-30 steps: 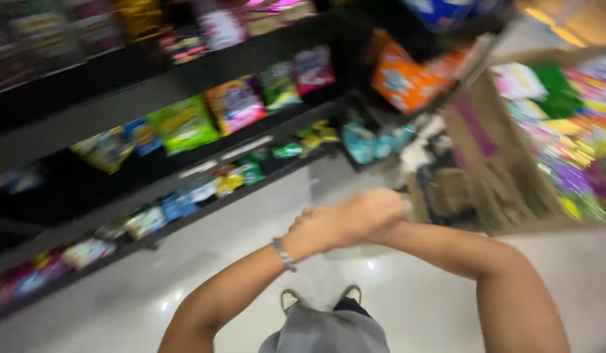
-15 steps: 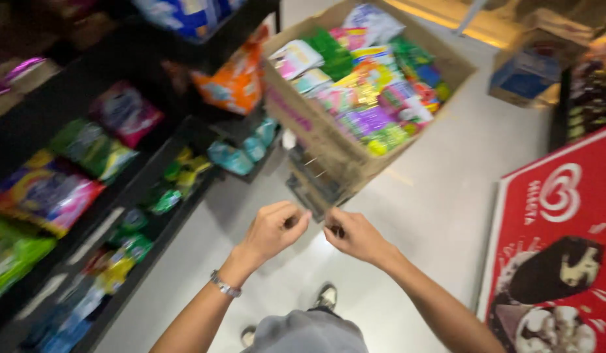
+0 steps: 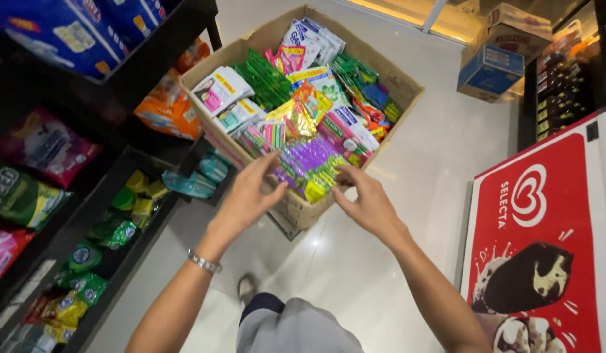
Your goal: Stocking small packets of toiletries onto store shelves from a cardboard box.
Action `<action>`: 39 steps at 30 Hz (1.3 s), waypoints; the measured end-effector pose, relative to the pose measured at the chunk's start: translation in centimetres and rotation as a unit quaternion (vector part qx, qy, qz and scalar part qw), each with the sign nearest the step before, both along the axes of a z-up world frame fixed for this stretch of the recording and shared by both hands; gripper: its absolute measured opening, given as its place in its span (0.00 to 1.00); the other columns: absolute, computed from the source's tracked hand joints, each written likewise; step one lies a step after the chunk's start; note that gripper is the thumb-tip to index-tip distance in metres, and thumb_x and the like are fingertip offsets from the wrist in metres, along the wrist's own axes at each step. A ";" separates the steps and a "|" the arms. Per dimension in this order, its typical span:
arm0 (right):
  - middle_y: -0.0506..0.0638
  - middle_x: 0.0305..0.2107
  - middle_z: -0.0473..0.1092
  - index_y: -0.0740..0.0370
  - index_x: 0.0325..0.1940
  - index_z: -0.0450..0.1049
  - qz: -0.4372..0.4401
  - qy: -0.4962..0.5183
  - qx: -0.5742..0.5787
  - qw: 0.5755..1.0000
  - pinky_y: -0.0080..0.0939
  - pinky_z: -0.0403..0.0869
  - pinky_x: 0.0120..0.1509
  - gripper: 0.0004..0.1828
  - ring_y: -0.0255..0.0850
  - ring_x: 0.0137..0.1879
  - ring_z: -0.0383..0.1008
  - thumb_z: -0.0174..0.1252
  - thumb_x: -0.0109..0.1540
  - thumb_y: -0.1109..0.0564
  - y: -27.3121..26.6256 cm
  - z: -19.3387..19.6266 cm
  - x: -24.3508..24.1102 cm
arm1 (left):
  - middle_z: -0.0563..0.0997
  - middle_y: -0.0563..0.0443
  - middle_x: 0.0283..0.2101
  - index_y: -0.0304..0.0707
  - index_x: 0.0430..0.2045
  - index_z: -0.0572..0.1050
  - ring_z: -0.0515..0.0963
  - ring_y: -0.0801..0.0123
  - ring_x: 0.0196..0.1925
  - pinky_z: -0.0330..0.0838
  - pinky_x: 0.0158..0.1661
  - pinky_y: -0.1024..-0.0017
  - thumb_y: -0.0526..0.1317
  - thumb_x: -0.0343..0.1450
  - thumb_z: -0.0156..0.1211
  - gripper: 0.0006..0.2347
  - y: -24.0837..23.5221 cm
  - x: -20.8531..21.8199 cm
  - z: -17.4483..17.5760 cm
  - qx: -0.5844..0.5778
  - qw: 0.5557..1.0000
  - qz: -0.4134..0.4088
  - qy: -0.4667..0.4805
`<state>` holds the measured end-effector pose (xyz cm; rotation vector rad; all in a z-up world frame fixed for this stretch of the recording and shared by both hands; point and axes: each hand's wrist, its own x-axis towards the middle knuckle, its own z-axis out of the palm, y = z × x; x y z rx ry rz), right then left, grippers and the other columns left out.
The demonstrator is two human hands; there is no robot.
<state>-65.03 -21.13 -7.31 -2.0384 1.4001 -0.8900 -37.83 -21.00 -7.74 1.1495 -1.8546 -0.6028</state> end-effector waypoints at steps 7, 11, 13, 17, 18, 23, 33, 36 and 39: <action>0.56 0.41 0.77 0.62 0.63 0.69 0.003 0.031 0.008 0.999 0.46 0.76 0.53 0.29 0.46 0.49 0.79 0.65 0.60 0.50 -10.2 -1.4 2.9 | 0.78 0.36 0.53 0.30 0.58 0.69 0.77 0.48 0.56 0.72 0.55 0.58 0.40 0.67 0.68 0.25 -14.5 2.3 -3.7 -0.012 0.996 -0.033 -0.086; 0.59 0.49 0.74 0.64 0.65 0.66 0.008 0.094 0.019 0.995 0.48 0.74 0.58 0.34 0.49 0.54 0.77 0.65 0.59 0.49 -15.1 -2.8 4.7 | 0.77 0.32 0.50 0.28 0.54 0.71 0.76 0.42 0.54 0.72 0.55 0.55 0.43 0.65 0.70 0.25 -22.2 2.5 -4.8 -0.016 0.980 -0.093 -0.172; 0.60 0.51 0.73 0.65 0.65 0.66 -0.008 0.110 0.025 0.994 0.50 0.73 0.60 0.35 0.50 0.56 0.76 0.66 0.58 0.49 -16.8 -3.4 5.8 | 0.78 0.32 0.48 0.29 0.53 0.72 0.75 0.40 0.52 0.72 0.53 0.54 0.43 0.64 0.70 0.25 -24.9 2.2 -4.7 -0.001 0.972 -0.127 -0.200; 0.65 0.54 0.69 0.69 0.67 0.63 -0.056 0.186 0.026 0.981 0.54 0.70 0.61 0.42 0.59 0.59 0.70 0.68 0.56 0.45 -19.2 -3.7 8.1 | 0.77 0.30 0.45 0.24 0.51 0.71 0.75 0.39 0.50 0.73 0.51 0.54 0.46 0.61 0.73 0.29 -29.2 0.8 -4.8 0.022 0.940 -0.215 -0.264; 0.66 0.53 0.69 0.70 0.68 0.61 -0.072 0.219 0.041 0.972 0.55 0.70 0.60 0.45 0.60 0.59 0.69 0.69 0.55 0.44 -19.6 -3.6 8.8 | 0.77 0.29 0.45 0.25 0.47 0.72 0.75 0.40 0.51 0.73 0.52 0.54 0.47 0.62 0.73 0.27 -29.8 0.3 -4.9 0.066 0.922 -0.235 -0.299; 0.64 0.52 0.70 0.72 0.71 0.57 -0.128 0.258 0.109 0.951 0.54 0.71 0.58 0.50 0.58 0.58 0.70 0.68 0.56 0.40 -20.2 -2.7 10.2 | 0.77 0.31 0.46 0.23 0.48 0.70 0.74 0.41 0.51 0.73 0.50 0.53 0.49 0.62 0.74 0.30 -31.1 -0.2 -5.5 0.048 0.908 -0.274 -0.313; 0.62 0.49 0.71 0.71 0.71 0.57 -0.139 0.226 0.144 0.954 0.54 0.71 0.58 0.51 0.57 0.56 0.70 0.73 0.51 0.48 -20.4 -4.3 10.1 | 0.75 0.29 0.47 0.19 0.59 0.64 0.72 0.41 0.52 0.73 0.48 0.54 0.41 0.60 0.73 0.35 -29.8 0.1 -6.4 0.037 0.919 -0.302 -0.249; 0.62 0.50 0.70 0.69 0.72 0.57 -0.131 0.222 0.150 0.954 0.53 0.71 0.58 0.52 0.57 0.56 0.70 0.73 0.50 0.48 -20.5 -4.6 10.0 | 0.73 0.28 0.50 0.17 0.57 0.63 0.71 0.39 0.54 0.71 0.52 0.55 0.38 0.56 0.74 0.36 -30.6 -0.2 -8.1 0.073 0.929 -0.319 -0.175; 0.62 0.49 0.70 0.67 0.69 0.61 -0.133 0.209 0.153 0.957 0.53 0.71 0.59 0.49 0.57 0.56 0.70 0.73 0.50 0.48 -20.5 -4.6 10.0 | 0.75 0.32 0.49 0.25 0.47 0.70 0.72 0.42 0.55 0.69 0.56 0.56 0.40 0.58 0.74 0.27 -30.9 -0.4 -8.6 0.124 0.916 -0.324 -0.202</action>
